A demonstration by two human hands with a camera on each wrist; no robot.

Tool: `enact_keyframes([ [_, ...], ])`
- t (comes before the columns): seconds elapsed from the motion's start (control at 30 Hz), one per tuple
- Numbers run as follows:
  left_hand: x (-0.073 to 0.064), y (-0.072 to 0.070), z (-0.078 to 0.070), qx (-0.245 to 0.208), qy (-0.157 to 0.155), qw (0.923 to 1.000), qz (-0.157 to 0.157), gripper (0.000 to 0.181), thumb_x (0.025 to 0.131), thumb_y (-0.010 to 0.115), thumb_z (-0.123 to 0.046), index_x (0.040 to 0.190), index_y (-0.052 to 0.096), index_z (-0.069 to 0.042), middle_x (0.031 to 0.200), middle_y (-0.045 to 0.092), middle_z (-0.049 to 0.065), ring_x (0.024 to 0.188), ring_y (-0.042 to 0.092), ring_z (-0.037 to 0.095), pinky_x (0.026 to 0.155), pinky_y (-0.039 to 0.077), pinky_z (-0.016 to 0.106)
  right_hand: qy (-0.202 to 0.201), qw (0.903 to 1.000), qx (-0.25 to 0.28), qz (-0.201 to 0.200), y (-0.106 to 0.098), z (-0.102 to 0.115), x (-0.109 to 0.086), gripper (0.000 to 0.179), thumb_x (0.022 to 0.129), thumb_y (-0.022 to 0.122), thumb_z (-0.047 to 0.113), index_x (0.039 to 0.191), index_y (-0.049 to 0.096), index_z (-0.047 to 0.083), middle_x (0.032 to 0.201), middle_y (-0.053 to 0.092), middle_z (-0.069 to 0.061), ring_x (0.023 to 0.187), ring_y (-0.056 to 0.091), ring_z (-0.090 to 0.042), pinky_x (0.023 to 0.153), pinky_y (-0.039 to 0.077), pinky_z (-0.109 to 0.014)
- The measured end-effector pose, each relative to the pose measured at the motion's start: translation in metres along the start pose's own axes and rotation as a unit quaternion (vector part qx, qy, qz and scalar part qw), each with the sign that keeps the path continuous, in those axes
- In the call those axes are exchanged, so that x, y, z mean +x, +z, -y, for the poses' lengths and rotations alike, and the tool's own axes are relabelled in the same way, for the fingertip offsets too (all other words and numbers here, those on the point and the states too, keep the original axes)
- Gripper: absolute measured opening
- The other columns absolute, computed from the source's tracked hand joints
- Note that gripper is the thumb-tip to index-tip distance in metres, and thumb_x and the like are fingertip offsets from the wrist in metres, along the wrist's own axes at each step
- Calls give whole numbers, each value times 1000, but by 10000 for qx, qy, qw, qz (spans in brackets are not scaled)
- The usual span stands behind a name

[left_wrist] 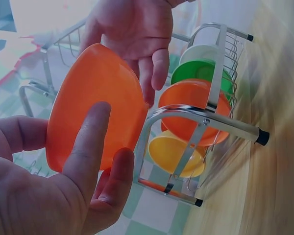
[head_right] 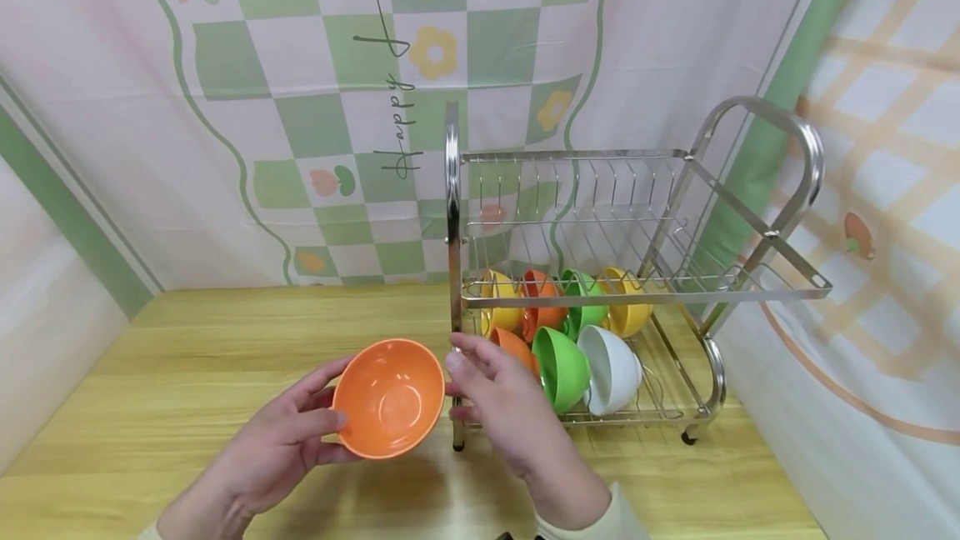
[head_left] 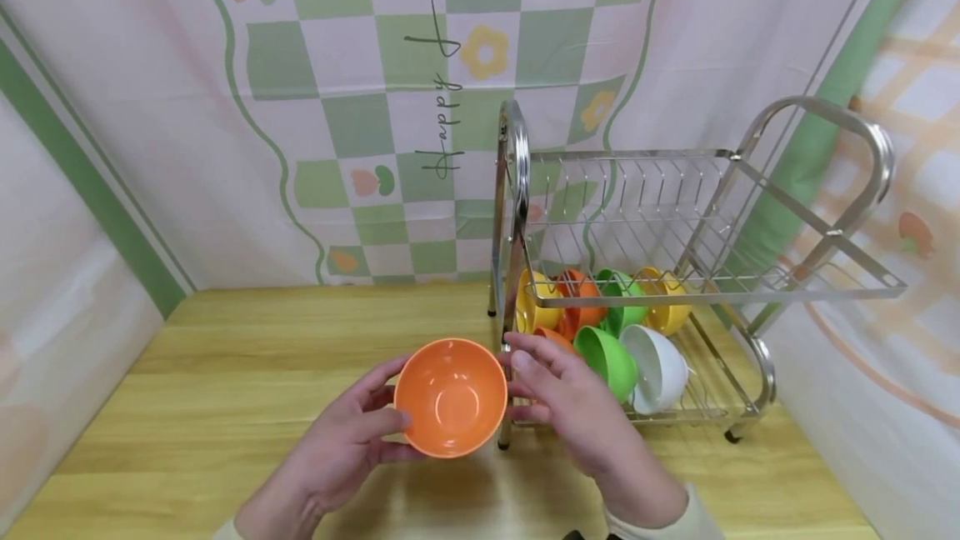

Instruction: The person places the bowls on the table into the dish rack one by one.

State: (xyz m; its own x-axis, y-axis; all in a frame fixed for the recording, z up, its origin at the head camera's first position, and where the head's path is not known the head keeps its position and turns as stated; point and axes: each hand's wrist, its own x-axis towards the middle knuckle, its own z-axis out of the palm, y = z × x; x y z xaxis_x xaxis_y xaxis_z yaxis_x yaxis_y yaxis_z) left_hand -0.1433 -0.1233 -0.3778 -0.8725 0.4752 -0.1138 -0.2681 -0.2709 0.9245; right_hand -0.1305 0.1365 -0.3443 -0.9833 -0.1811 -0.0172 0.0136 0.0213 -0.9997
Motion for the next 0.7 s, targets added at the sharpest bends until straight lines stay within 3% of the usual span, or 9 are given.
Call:
enact_keyframes([
  [0.1,1,3,0,9,-3,10000,40,70,87,59,6,152,35,-4,132,37,30,104,61,39,85,55,53,245,9934,913,646,-3,-4,1,56,105,52,26,151,35,0,140,49,-25,105,63,-32,87,56,-45],
  [0.27,0,5,-2,12,-36,10000,32,71,88,60,6,153,34,-5,132,37,30,104,62,39,85,56,53,463,9765,1678,1268,-7,-11,2,58,104,53,20,155,29,4,137,53,-22,112,63,-34,90,55,-49],
  [0.7,0,7,-2,-12,-55,9999,106,71,88,59,6,153,34,-5,134,36,31,103,62,40,85,56,53,518,9618,2100,1676,-8,-18,2,59,104,53,14,156,27,5,130,59,-24,107,66,-34,87,56,-46],
])
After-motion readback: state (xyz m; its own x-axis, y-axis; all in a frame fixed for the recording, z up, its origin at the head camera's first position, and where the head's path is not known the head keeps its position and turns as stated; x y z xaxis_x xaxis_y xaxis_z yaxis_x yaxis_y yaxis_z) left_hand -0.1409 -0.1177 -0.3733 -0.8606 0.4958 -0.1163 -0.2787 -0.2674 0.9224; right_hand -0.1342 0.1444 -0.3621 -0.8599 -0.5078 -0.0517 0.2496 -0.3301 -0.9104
